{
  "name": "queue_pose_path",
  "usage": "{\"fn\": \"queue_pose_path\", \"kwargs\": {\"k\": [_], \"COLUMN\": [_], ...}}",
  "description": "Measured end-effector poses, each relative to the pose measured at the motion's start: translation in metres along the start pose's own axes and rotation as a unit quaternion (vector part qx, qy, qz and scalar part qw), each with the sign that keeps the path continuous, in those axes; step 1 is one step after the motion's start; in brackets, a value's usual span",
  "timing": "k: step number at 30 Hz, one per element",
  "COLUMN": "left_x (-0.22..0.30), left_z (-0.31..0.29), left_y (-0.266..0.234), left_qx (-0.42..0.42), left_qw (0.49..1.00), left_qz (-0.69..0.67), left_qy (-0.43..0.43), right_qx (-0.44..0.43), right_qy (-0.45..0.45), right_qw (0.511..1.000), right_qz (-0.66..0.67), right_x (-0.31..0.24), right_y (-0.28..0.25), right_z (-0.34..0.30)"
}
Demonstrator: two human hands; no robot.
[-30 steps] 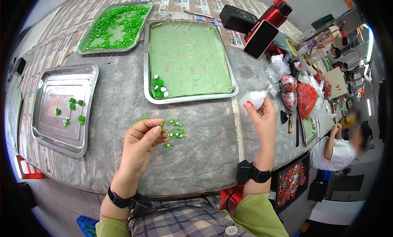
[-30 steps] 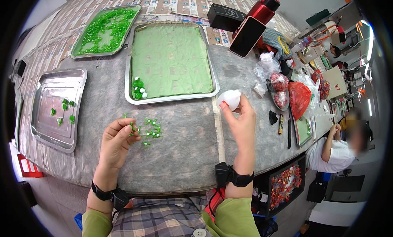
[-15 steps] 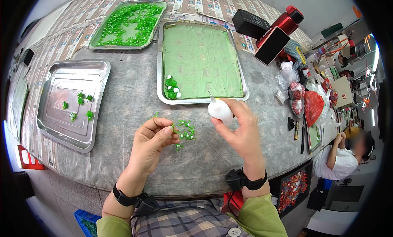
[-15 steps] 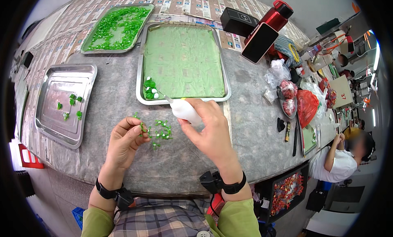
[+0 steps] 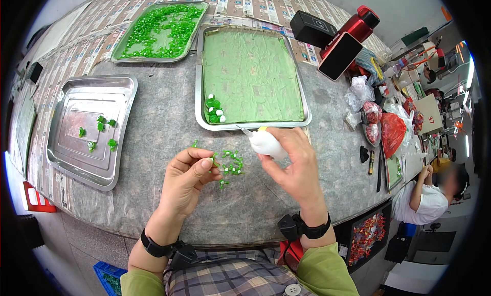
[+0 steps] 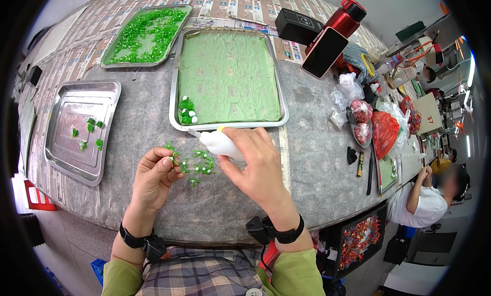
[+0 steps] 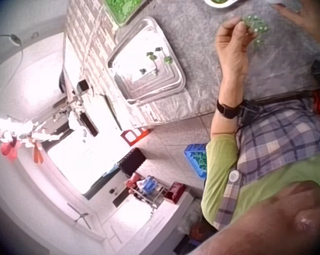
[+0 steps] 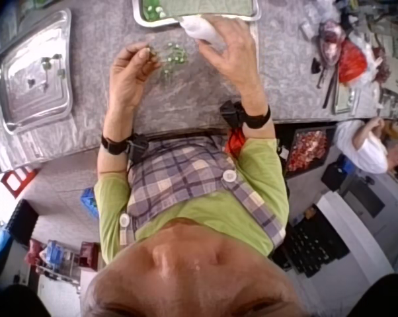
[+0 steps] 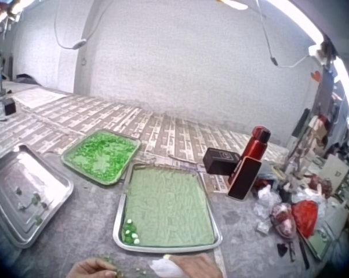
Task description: The person assembles small frog figurines by applying glue to green plastic pieces and attaching white plastic eyes before placing the finished toys onto a metal tray.
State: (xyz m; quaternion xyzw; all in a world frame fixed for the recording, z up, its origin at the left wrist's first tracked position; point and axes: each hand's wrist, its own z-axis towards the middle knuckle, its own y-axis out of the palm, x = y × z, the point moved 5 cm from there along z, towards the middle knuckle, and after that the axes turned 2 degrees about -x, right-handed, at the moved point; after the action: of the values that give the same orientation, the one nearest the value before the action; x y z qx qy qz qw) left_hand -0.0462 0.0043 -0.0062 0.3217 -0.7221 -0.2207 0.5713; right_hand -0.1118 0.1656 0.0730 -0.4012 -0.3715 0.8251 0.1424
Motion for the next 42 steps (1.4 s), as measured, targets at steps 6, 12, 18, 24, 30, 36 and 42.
{"fn": "queue_pose_path", "kwargs": {"k": [6, 12, 18, 24, 30, 36, 42], "left_x": [0.000, 0.000, 0.000, 0.000, 0.000, 0.000, -0.001], "left_z": [0.000, 0.001, 0.000, 0.000, 0.001, 0.001, 0.001], "left_y": [-0.001, -0.001, -0.001, 0.000, -0.001, 0.000, -0.001], "left_qx": [0.004, 0.009, 0.010, 0.010, 0.010, 0.012, 0.011], "left_qw": [1.000, 1.000, 1.000, 1.000, 1.000, 1.000, 1.000], "left_qz": [-0.006, -0.008, -0.006, -0.008, -0.009, -0.008, -0.004], "left_qy": [-0.006, -0.004, -0.003, -0.004, -0.006, -0.008, -0.009], "right_qx": [-0.004, -0.017, -0.056, -0.073, -0.127, -0.144, -0.149], "right_qy": [-0.008, 0.041, 0.121, 0.154, 0.196, 0.216, 0.223], "right_qw": [1.000, 0.997, 0.968, 0.938, 0.888, 0.846, 0.840], "right_qz": [0.004, 0.064, 0.213, 0.303, 0.396, 0.465, 0.471], "right_x": [-0.001, 0.001, 0.010, 0.013, 0.015, 0.011, 0.013], "right_y": [0.001, 0.002, 0.012, 0.020, 0.028, 0.029, 0.032], "right_z": [0.000, -0.001, -0.006, -0.010, -0.015, -0.015, -0.016]}}
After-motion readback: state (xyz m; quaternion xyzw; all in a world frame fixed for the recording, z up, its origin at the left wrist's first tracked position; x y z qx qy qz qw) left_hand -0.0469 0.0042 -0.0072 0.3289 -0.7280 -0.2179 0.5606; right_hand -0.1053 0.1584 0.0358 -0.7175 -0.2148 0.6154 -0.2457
